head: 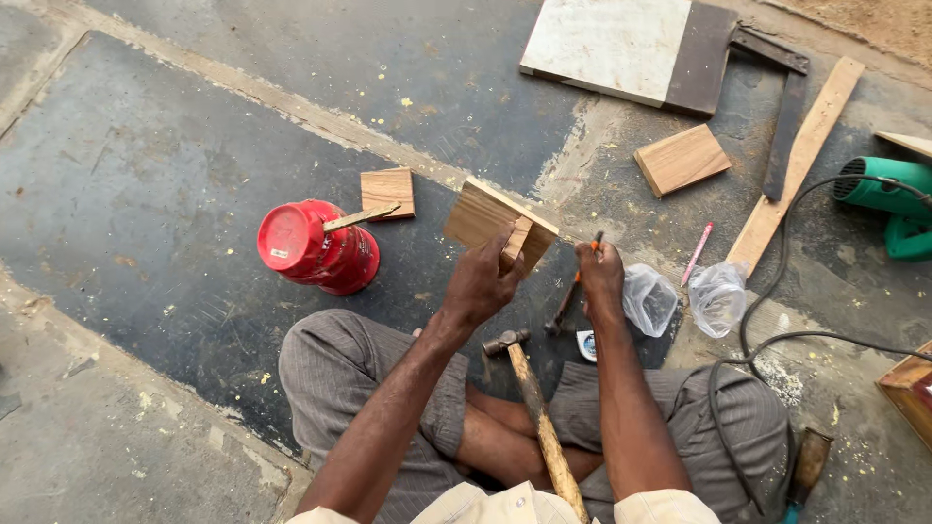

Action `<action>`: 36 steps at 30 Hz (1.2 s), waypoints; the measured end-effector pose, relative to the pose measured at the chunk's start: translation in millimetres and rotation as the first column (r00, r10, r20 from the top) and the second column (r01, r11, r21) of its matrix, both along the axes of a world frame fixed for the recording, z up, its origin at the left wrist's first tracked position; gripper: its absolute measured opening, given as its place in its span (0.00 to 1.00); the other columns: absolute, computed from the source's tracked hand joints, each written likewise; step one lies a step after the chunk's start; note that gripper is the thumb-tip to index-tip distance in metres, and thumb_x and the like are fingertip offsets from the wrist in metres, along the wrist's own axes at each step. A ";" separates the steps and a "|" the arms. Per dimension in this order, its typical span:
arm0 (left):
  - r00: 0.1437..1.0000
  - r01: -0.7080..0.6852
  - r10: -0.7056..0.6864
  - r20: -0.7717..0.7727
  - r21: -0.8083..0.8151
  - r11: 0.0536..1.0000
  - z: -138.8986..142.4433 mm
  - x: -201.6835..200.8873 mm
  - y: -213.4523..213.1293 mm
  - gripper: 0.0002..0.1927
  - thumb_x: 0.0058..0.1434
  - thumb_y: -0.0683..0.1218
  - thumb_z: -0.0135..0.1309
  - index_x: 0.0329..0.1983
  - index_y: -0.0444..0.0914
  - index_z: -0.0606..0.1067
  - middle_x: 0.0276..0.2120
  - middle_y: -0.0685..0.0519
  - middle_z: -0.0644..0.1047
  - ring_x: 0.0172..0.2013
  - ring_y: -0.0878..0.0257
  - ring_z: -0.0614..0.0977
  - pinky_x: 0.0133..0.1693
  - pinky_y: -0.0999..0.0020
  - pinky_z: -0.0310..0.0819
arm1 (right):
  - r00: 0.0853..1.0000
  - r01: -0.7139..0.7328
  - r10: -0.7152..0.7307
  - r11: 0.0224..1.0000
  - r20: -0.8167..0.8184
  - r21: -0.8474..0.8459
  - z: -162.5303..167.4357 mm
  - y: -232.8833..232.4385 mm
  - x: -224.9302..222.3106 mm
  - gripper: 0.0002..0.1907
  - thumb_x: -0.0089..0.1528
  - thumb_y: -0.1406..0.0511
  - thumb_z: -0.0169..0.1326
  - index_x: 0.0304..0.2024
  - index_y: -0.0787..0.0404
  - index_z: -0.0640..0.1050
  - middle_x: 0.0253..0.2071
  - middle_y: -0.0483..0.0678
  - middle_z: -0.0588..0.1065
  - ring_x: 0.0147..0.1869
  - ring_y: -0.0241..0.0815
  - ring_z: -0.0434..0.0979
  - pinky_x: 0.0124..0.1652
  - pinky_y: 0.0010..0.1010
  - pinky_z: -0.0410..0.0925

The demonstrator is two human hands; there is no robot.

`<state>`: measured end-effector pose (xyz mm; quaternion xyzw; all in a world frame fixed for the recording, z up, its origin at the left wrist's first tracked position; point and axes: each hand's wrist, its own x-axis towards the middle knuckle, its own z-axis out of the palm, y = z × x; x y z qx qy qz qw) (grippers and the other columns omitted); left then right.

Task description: The person sits on the floor and assembles small wooden boxes. They apply glue with a brush from a red container, fit wooden pieces together, tap joints with a hammer, measure a piece with a tape measure, and work on a piece with a chisel.

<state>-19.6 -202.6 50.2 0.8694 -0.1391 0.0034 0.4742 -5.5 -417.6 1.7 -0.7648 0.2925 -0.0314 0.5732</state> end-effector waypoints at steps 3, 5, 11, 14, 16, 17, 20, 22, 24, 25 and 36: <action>0.985 0.097 -0.107 0.137 0.080 0.992 46.9 -21.7 7.6 0.31 0.65 0.46 0.58 0.68 0.31 0.64 0.53 0.35 0.78 0.44 0.45 0.86 0.43 0.56 0.83 | 0.973 -0.167 0.045 0.812 0.225 0.560 47.0 0.1 -21.7 0.31 0.64 0.51 0.55 0.60 0.67 0.74 0.50 0.51 0.79 0.49 0.38 0.79 0.42 0.32 0.73; 0.958 0.113 -0.142 0.250 0.130 0.985 76.0 -36.0 10.3 0.34 0.60 0.45 0.60 0.67 0.30 0.65 0.58 0.36 0.77 0.48 0.44 0.84 0.46 0.53 0.81 | 0.933 -0.323 0.090 0.630 0.348 0.706 81.1 3.6 -42.9 0.32 0.65 0.52 0.54 0.60 0.72 0.74 0.52 0.55 0.79 0.50 0.42 0.82 0.44 0.35 0.76; 0.938 0.170 -0.222 0.264 0.205 0.964 129.4 -64.8 5.0 0.35 0.56 0.43 0.60 0.66 0.28 0.65 0.60 0.36 0.75 0.51 0.46 0.83 0.47 0.54 0.81 | 0.858 -0.438 0.235 0.798 0.457 0.414 133.2 13.5 -78.5 0.23 0.67 0.63 0.57 0.60 0.74 0.75 0.47 0.54 0.81 0.44 0.39 0.81 0.43 0.31 0.77; 0.930 0.234 -0.292 0.223 0.254 0.938 140.3 -72.3 1.9 0.33 0.56 0.44 0.61 0.64 0.30 0.67 0.59 0.37 0.76 0.51 0.47 0.83 0.46 0.54 0.81 | 0.843 -0.453 0.261 0.816 0.470 0.359 132.5 14.0 -87.8 0.22 0.69 0.63 0.57 0.59 0.74 0.77 0.43 0.52 0.82 0.41 0.37 0.81 0.42 0.28 0.76; 0.921 0.228 -0.301 0.248 0.286 0.931 145.0 -76.5 -0.5 0.32 0.57 0.44 0.60 0.63 0.29 0.67 0.59 0.37 0.76 0.52 0.47 0.83 0.46 0.55 0.81 | 0.845 -0.452 0.268 0.820 0.463 0.351 128.5 14.7 -91.8 0.22 0.68 0.62 0.56 0.59 0.73 0.76 0.42 0.50 0.82 0.40 0.36 0.82 0.42 0.27 0.76; 0.915 0.226 -0.308 0.261 0.301 0.927 147.1 -78.0 -1.3 0.31 0.57 0.44 0.60 0.63 0.29 0.67 0.58 0.37 0.76 0.52 0.47 0.83 0.46 0.55 0.81 | 0.839 -0.457 0.270 0.821 0.472 0.342 126.3 15.6 -93.5 0.22 0.68 0.62 0.56 0.59 0.73 0.77 0.42 0.50 0.82 0.40 0.36 0.82 0.42 0.27 0.77; 0.899 0.215 -0.317 0.302 0.325 0.921 152.6 -82.6 2.7 0.29 0.62 0.46 0.59 0.65 0.32 0.68 0.61 0.40 0.77 0.59 0.50 0.81 0.56 0.55 0.79 | 0.832 -0.449 0.256 0.831 0.491 0.328 119.2 17.4 -96.9 0.22 0.69 0.62 0.56 0.58 0.73 0.76 0.43 0.51 0.82 0.41 0.36 0.82 0.42 0.28 0.77; 0.867 0.158 -0.258 0.426 0.256 0.954 155.4 -85.2 15.5 0.34 0.60 0.54 0.58 0.67 0.34 0.67 0.63 0.40 0.75 0.64 0.48 0.77 0.63 0.48 0.72 | 0.844 -0.415 0.218 0.845 0.490 0.338 114.7 18.1 -99.6 0.22 0.68 0.62 0.56 0.58 0.72 0.76 0.45 0.50 0.82 0.42 0.35 0.82 0.42 0.27 0.76; 0.900 0.000 -0.040 0.434 0.092 0.996 155.1 -83.9 30.0 0.38 0.63 0.59 0.56 0.70 0.34 0.64 0.66 0.36 0.72 0.67 0.45 0.73 0.67 0.45 0.67 | 0.822 -0.415 0.207 0.856 0.531 0.309 110.9 17.4 -103.2 0.21 0.69 0.63 0.56 0.59 0.72 0.77 0.46 0.50 0.81 0.44 0.35 0.80 0.45 0.26 0.76; 0.923 -0.145 0.144 0.356 -0.026 0.989 153.6 -81.4 37.6 0.38 0.68 0.61 0.53 0.72 0.32 0.62 0.67 0.33 0.70 0.69 0.44 0.70 0.68 0.46 0.66 | 0.811 -0.411 0.199 0.863 0.550 0.295 109.7 16.8 -105.2 0.21 0.70 0.63 0.57 0.60 0.72 0.77 0.46 0.50 0.80 0.45 0.34 0.79 0.46 0.26 0.75; 0.733 -0.385 -0.338 -0.590 -0.770 0.509 80.4 -92.9 31.2 0.27 0.63 0.47 0.63 0.60 0.29 0.70 0.49 0.44 0.79 0.48 0.61 0.81 0.47 0.65 0.80 | 0.873 -0.404 0.159 0.767 0.462 0.499 94.7 24.3 -127.6 0.25 0.69 0.62 0.54 0.65 0.69 0.70 0.57 0.49 0.78 0.58 0.36 0.78 0.55 0.27 0.73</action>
